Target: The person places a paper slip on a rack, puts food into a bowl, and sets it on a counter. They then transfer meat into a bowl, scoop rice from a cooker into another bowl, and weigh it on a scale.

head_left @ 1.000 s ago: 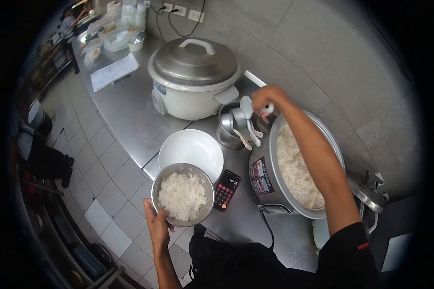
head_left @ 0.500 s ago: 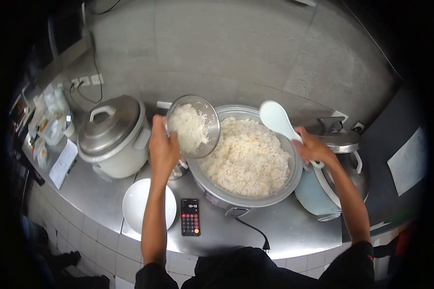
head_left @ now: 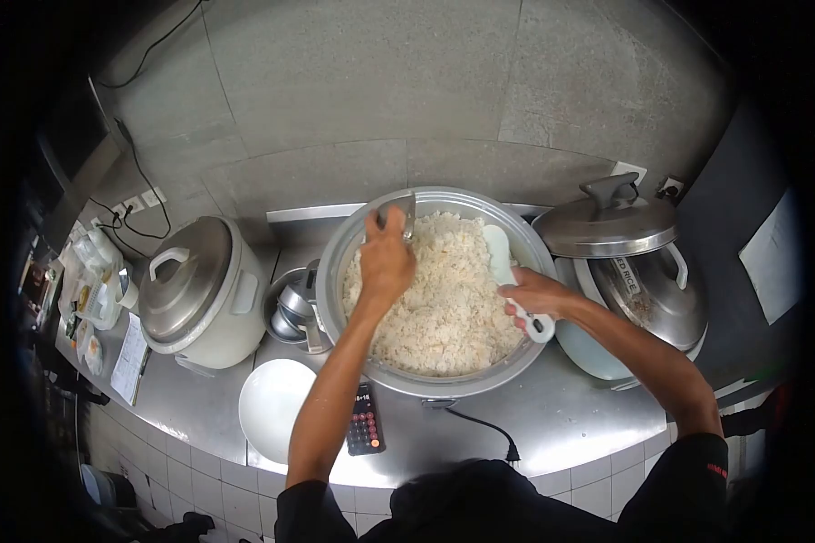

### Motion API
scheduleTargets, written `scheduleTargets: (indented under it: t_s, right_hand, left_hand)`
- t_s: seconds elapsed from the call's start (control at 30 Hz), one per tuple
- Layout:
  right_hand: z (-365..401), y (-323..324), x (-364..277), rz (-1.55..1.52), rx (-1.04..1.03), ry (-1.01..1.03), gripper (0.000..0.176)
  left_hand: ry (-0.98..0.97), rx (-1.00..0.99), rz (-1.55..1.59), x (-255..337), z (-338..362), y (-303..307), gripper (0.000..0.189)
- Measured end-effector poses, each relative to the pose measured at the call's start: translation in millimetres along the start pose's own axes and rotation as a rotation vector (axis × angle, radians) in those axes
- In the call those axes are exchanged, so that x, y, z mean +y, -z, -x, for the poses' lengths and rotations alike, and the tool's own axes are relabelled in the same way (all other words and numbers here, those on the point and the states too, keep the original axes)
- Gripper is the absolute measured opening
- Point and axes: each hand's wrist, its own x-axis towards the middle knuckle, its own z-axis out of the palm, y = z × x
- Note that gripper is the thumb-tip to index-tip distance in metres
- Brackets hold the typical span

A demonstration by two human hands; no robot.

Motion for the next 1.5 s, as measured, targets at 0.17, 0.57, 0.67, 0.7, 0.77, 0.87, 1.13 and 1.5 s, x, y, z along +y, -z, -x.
scheduleTargets:
  t_s: [0.17, 0.57, 0.67, 0.7, 0.77, 0.87, 1.13, 1.5]
  right_hand:
    - [-64, -25, 7, 0.127, 0.012, 0.064, 0.038]
    - [-78, -125, -42, 1.105, 0.407, 0.435, 0.068]
    - [-28, -98, -38, 1.205, 0.323, 0.388, 0.070]
    - [-3, -82, -35, 1.233, 0.404, 0.483, 0.069]
    - [11, -73, -26, 1.268, 0.480, 0.571, 0.068]
    - [9, -86, 4, 1.212, 0.467, 0.563, 0.072]
    - [2, 23, 26, 1.177, 0.800, 0.902, 0.053]
    - [1, 12, -20, 1.058, 0.637, 0.746, 0.050]
  left_hand:
    - [-0.009, -0.001, 0.019, 17, 6, -9, 0.047]
    - [0.410, 0.182, 0.651, -34, 20, 21, 0.029]
    - [0.598, 0.090, 1.103, -36, 39, 33, 0.034]
    - [0.599, 0.088, 1.104, -35, 41, 35, 0.034]
    - [0.665, 0.067, 1.250, -29, 48, 37, 0.022]
    - [0.673, -0.009, 1.294, -22, 47, 25, 0.022]
    - [0.597, -0.025, 1.258, -34, 54, 21, 0.034]
    - [0.526, -0.108, 1.176, -53, 72, 61, 0.030]
